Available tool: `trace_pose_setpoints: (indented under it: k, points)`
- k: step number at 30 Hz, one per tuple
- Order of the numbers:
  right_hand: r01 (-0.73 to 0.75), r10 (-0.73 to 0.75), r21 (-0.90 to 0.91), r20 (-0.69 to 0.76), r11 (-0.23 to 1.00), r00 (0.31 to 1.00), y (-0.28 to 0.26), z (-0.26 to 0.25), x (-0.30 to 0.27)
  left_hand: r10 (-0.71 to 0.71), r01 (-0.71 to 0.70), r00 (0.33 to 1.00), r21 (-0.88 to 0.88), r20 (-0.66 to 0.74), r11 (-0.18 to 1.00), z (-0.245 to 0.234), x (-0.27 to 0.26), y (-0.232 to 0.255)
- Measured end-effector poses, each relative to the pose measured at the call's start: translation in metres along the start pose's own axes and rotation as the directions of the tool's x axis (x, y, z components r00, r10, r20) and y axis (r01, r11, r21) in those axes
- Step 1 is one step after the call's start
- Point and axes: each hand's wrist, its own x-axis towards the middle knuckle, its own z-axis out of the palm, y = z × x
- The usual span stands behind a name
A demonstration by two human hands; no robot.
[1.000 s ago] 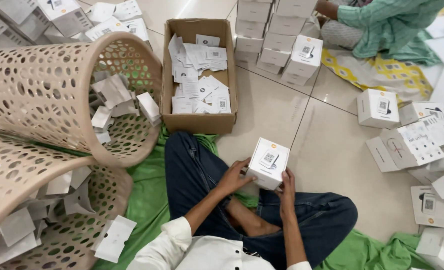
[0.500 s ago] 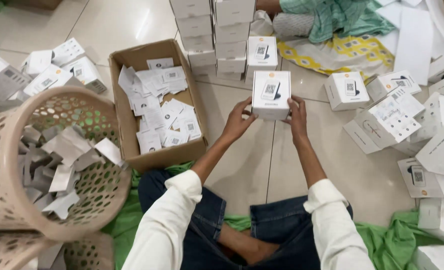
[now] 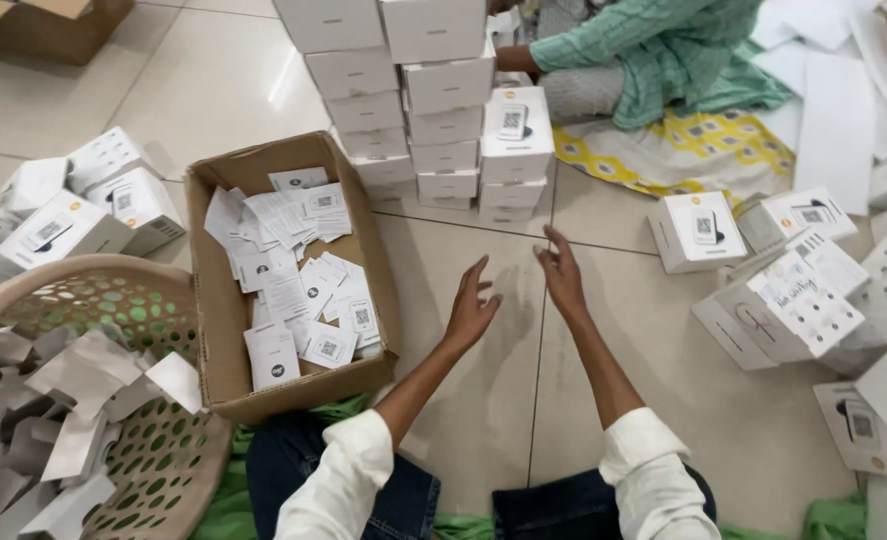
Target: The person sits on the floor, takes printed paper inserts from a cardboard box, opens white product boxes, places an insert inside each box, closes the lids, and sets the finished boxes aside with the stacked boxes.
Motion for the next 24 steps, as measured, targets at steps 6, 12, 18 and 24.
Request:
trace_pose_setpoints:
  k: [6, 12, 18, 24]
  points:
    - [0.0, 0.032, -0.146, 0.214, 0.989, 0.976, 0.008, -0.11, -0.161, -0.181, 0.157, 0.911, 0.093, 0.371, 0.983, 0.04, -0.104, 0.001]
    - [0.009, -0.04, -0.069, -0.457, 0.998, 0.889, 0.051, -0.267, -0.212, 0.025, -0.009, 0.852, -0.032, 0.523, 0.999, 0.144, -0.044, 0.026]
    - [0.016, 0.077, 0.139, -0.634, 0.99, 0.769, 0.086, -0.348, -0.176, 0.117, -0.127, 0.87, -0.01, 0.48, 0.992, 0.297, 0.056, 0.091]
    - [-0.059, 0.221, 0.292, -0.56, 0.955, 0.798, 0.099, -0.32, -0.17, 0.244, -0.263, 0.911, 0.013, 0.331, 0.965, 0.379, 0.079, 0.077]
